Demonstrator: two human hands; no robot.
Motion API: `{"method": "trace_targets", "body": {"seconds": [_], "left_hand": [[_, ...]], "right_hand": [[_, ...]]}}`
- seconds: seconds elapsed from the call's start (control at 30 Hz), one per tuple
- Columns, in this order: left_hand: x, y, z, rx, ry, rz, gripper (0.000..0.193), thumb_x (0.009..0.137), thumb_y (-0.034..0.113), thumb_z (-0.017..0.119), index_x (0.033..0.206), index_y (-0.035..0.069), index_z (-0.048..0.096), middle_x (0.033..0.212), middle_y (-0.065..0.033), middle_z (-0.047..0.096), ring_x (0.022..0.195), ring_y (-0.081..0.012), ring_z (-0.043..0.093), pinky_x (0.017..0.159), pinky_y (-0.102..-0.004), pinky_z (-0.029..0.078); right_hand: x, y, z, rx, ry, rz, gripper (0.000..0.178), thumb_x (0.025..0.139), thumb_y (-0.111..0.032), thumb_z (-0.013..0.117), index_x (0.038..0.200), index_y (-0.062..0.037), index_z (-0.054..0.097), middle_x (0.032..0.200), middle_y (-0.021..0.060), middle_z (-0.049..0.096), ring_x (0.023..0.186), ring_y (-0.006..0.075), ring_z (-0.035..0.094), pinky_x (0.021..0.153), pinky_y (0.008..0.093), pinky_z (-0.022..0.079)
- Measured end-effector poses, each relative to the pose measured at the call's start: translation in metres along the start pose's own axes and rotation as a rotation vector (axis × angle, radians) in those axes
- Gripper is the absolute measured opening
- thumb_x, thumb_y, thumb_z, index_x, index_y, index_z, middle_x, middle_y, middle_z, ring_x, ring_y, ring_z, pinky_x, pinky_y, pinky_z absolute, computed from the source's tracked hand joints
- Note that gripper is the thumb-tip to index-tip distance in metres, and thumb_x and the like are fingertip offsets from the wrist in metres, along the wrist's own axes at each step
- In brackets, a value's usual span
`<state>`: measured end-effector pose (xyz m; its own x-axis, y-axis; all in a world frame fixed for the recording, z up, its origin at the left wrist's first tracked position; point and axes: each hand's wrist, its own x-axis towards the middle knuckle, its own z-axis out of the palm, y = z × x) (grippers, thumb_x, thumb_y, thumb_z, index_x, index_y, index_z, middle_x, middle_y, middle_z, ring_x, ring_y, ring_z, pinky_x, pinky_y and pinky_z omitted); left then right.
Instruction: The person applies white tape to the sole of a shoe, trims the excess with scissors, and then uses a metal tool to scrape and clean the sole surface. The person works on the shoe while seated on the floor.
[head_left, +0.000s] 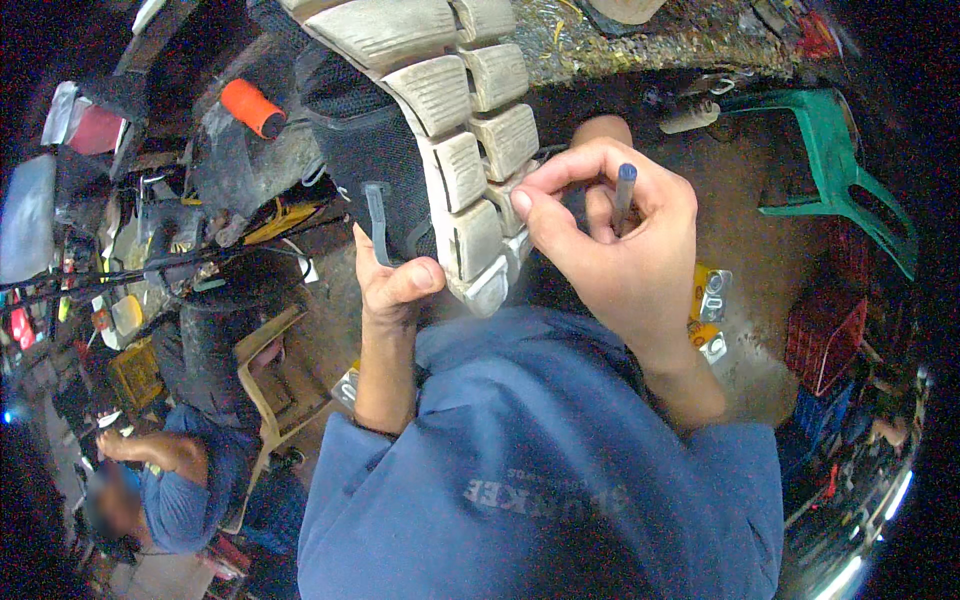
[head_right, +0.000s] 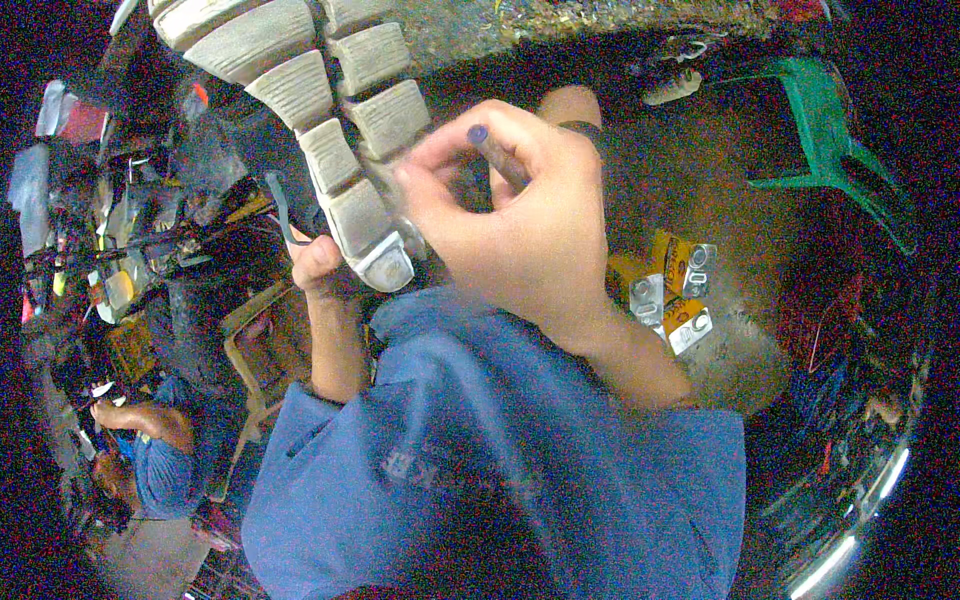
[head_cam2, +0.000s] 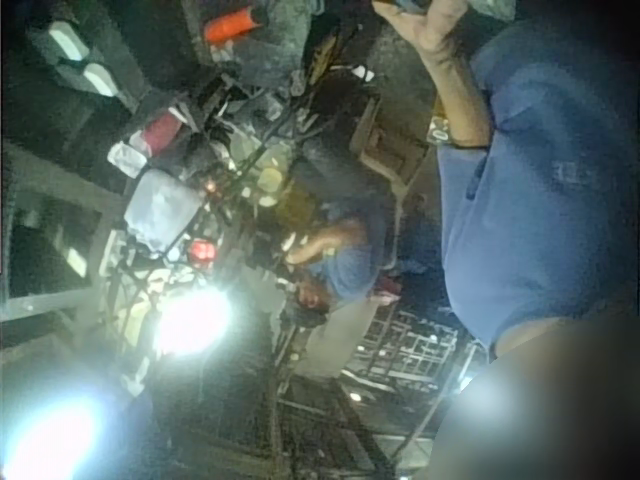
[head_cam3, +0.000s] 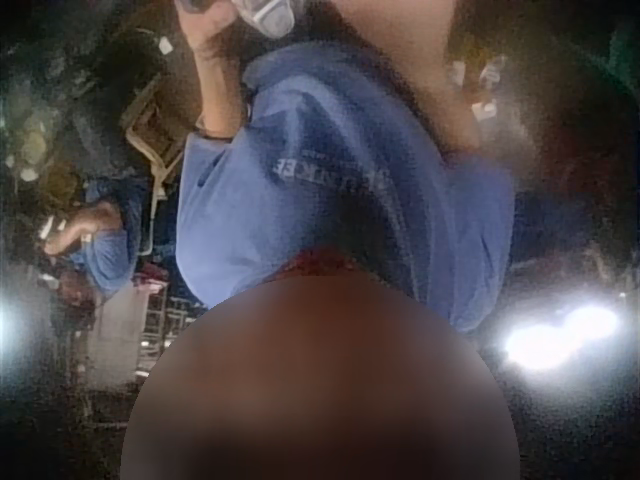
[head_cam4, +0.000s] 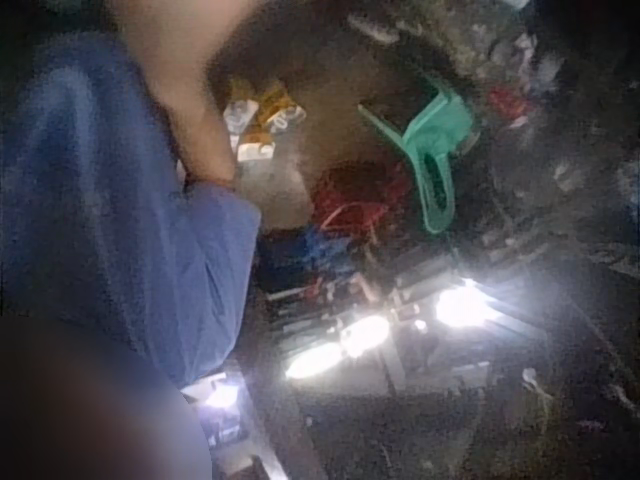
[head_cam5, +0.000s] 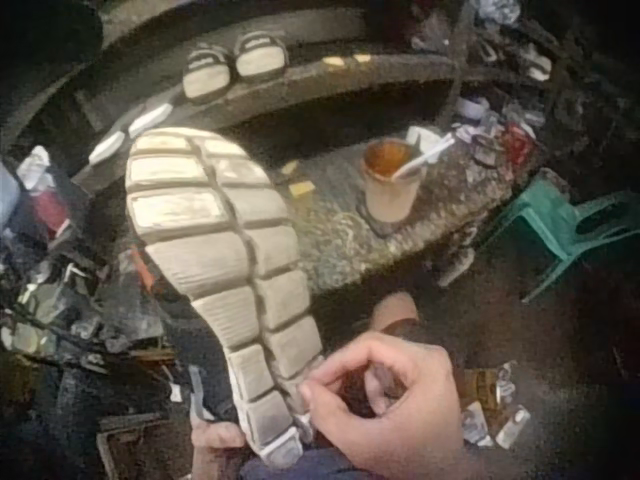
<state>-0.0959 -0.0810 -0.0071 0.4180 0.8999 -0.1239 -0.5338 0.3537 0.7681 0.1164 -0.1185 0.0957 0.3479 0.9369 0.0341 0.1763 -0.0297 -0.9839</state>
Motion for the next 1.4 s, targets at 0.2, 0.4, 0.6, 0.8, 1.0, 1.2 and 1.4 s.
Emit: {"method": "trace_targets", "body": {"seconds": [0.2,0.4,0.6,0.8,1.0,1.2,1.4], "left_hand": [[0.002,-0.009,-0.006,-0.009,0.017,0.025,0.098,0.069,0.016,0.092,0.151,-0.004,0.042,0.138,-0.0216,0.064,0.123,-0.0346,0.067,0.110,-0.0484,0.052],[0.001,-0.012,-0.008,-0.087,0.002,-0.021,0.099,0.071,0.017,0.092,0.153,-0.002,0.040,0.141,-0.0212,0.062,0.125,-0.0360,0.066,0.111,-0.0490,0.052],[-0.002,-0.016,0.000,-0.104,0.093,-0.005,0.101,0.071,0.019,0.092,0.154,-0.002,0.039,0.140,-0.0211,0.062,0.124,-0.0363,0.066,0.110,-0.0495,0.053],[0.002,-0.011,0.005,-0.107,0.040,-0.017,0.097,0.072,0.021,0.090,0.152,-0.004,0.041,0.138,-0.0218,0.064,0.119,-0.0359,0.069,0.106,-0.0488,0.056],[0.000,-0.013,0.007,-0.097,0.077,-0.008,0.095,0.073,0.022,0.087,0.152,-0.006,0.042,0.136,-0.0223,0.065,0.117,-0.0359,0.070,0.105,-0.0482,0.057],[0.004,-0.011,0.000,-0.338,-0.051,-0.056,0.092,0.082,0.025,0.082,0.156,-0.005,0.037,0.141,-0.0232,0.063,0.122,-0.0373,0.068,0.105,-0.0500,0.056],[0.007,-0.008,0.002,-0.549,-0.145,-0.016,0.087,0.091,0.021,0.073,0.161,-0.003,0.028,0.146,-0.0237,0.058,0.127,-0.0383,0.065,0.109,-0.0530,0.054]], "right_hand": [[0.001,0.002,-0.004,-0.013,-0.041,-0.014,0.010,0.082,0.001,0.081,0.089,-0.0036,0.076,0.085,-0.0043,0.074,0.053,-0.0067,0.036,0.047,0.0157,0.021],[0.000,0.003,-0.003,0.012,-0.041,0.006,0.013,0.081,0.002,0.082,0.091,-0.0032,0.076,0.086,-0.0036,0.075,0.053,-0.0067,0.037,0.047,0.0149,0.021],[-0.002,0.003,-0.003,0.029,-0.042,0.037,0.022,0.078,0.005,0.082,0.098,-0.0022,0.075,0.088,-0.0035,0.074,0.053,-0.0063,0.035,0.047,0.0154,0.021],[-0.005,0.002,-0.003,0.010,-0.039,0.030,0.026,0.076,0.006,0.082,0.100,-0.0015,0.074,0.091,-0.0027,0.074,0.054,-0.0059,0.034,0.048,0.0156,0.021],[-0.007,0.001,-0.004,-0.015,-0.041,0.040,0.027,0.075,0.005,0.083,0.100,-0.0020,0.073,0.090,-0.0030,0.074,0.055,-0.0054,0.035,0.049,0.0154,0.022],[-0.011,-0.004,-0.010,-0.034,-0.013,0.006,0.022,0.079,0.003,0.084,0.098,-0.0035,0.076,0.089,-0.0025,0.073,0.055,-0.0035,0.034,0.050,0.0173,0.023],[0.005,0.003,-0.019,-0.279,-0.014,-0.461,0.014,0.082,0.001,0.084,0.095,-0.0015,0.079,0.088,0.0078,0.076,0.067,0.0094,0.062,0.057,0.0247,0.045]]}}
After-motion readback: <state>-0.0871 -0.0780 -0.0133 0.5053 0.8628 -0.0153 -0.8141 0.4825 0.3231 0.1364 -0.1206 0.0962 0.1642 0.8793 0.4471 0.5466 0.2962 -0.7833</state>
